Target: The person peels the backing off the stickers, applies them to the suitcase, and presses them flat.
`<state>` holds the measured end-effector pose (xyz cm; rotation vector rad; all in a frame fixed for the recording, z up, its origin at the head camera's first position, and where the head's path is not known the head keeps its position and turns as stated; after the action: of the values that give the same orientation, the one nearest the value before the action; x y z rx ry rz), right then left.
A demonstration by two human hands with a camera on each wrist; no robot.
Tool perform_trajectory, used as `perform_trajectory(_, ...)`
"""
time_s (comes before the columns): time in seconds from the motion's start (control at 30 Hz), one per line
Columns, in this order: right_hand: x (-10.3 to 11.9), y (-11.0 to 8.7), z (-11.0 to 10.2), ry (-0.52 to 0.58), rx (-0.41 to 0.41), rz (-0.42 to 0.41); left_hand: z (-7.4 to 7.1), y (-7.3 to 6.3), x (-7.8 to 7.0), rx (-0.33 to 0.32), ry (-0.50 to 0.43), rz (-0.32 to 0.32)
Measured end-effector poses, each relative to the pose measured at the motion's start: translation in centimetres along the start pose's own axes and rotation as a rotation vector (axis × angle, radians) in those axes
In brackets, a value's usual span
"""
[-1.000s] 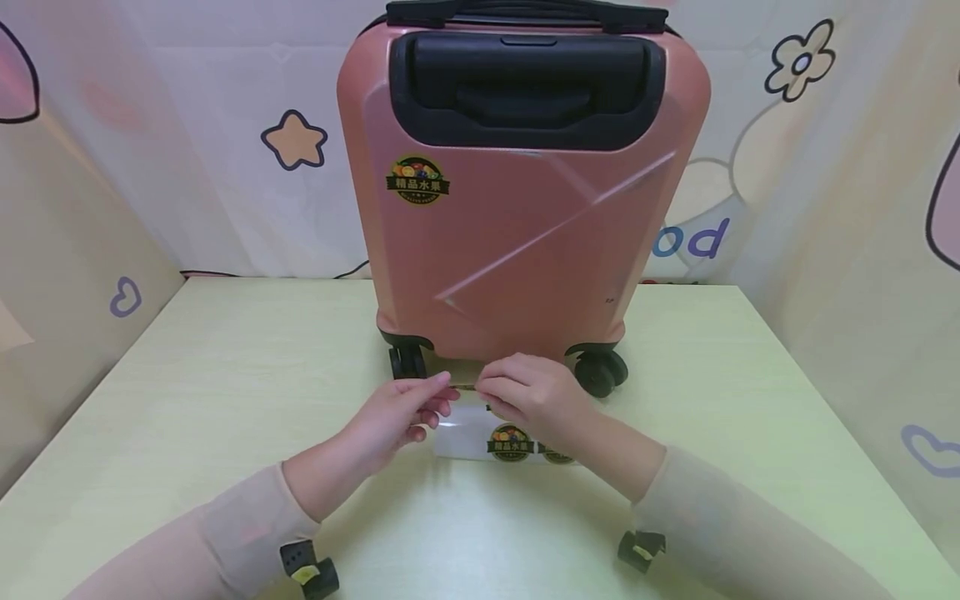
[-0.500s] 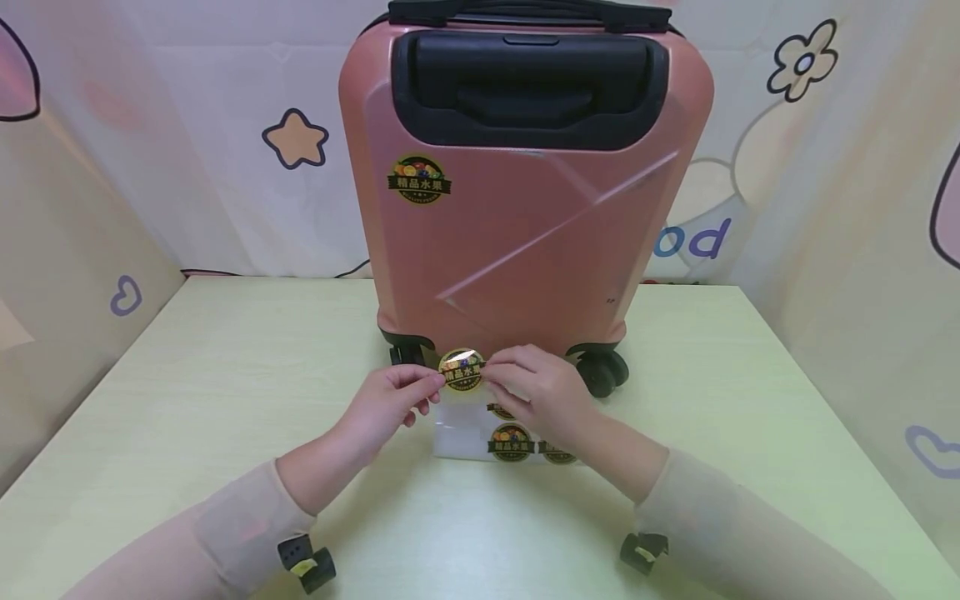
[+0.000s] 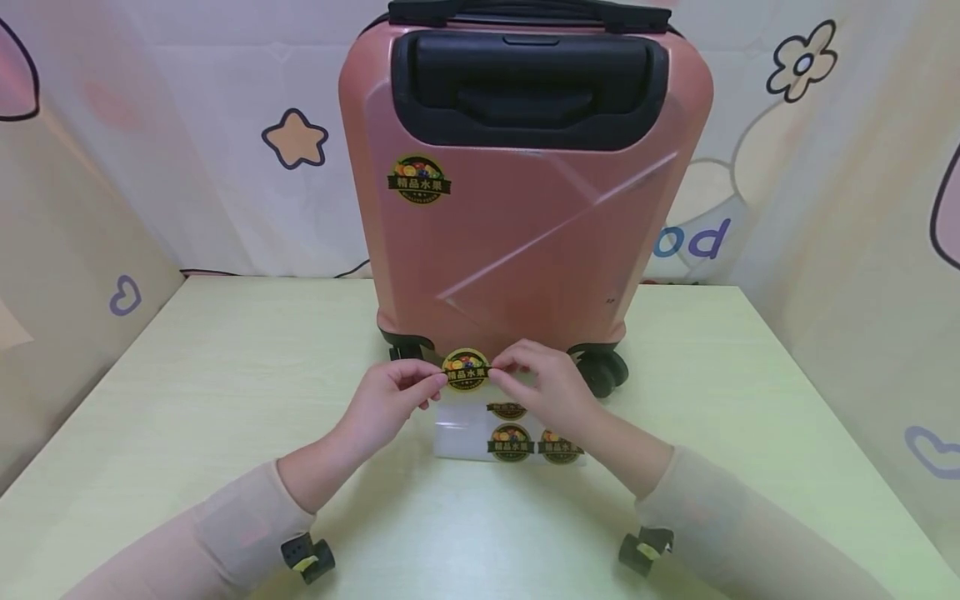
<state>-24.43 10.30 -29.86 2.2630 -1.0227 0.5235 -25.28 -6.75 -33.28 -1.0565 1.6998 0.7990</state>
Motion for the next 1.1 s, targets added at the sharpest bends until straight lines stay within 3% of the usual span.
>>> perform_trajectory(0.23, 0.4, 0.0, -0.5, 0.015, -0.033, -0.054, -0.3, -0.1, -1.1, -0.031, 0.09, 0.086)
perform_trajectory(0.67, 2.1, 0.2, -1.0, -0.055, -0.063, -0.2, -1.4, 0.2, -2.0, -0.08, 0.207, 0.113)
perform_trajectory(0.83, 2.6, 0.1, -2.2, -0.046, -0.113, -0.232, -2.9, 0.2, -2.7, -0.122, 0.252, 0.135)
perform_trajectory(0.97, 2.2, 0.2, -3.5, -0.005, -0.162, -0.222, -4.3, 0.0, -4.2, -0.18, 0.294, 0.184)
perform_trajectory(1.1, 2.1, 0.6, -4.5, 0.019, -0.184, -0.209, -4.9, -0.1, -6.6, -0.229, 0.365, 0.285)
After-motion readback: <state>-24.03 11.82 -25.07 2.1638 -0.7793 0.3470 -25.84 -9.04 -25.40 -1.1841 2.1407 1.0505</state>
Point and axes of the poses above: each hand's wrist, its own y-axis towards the middle knuckle, its own z-axis out of the palm, x = y × z, the point moved 8 cm from there along y, towards the middle knuckle, and after that the axes turned 10 degrees about x, right-handed, at the moved point
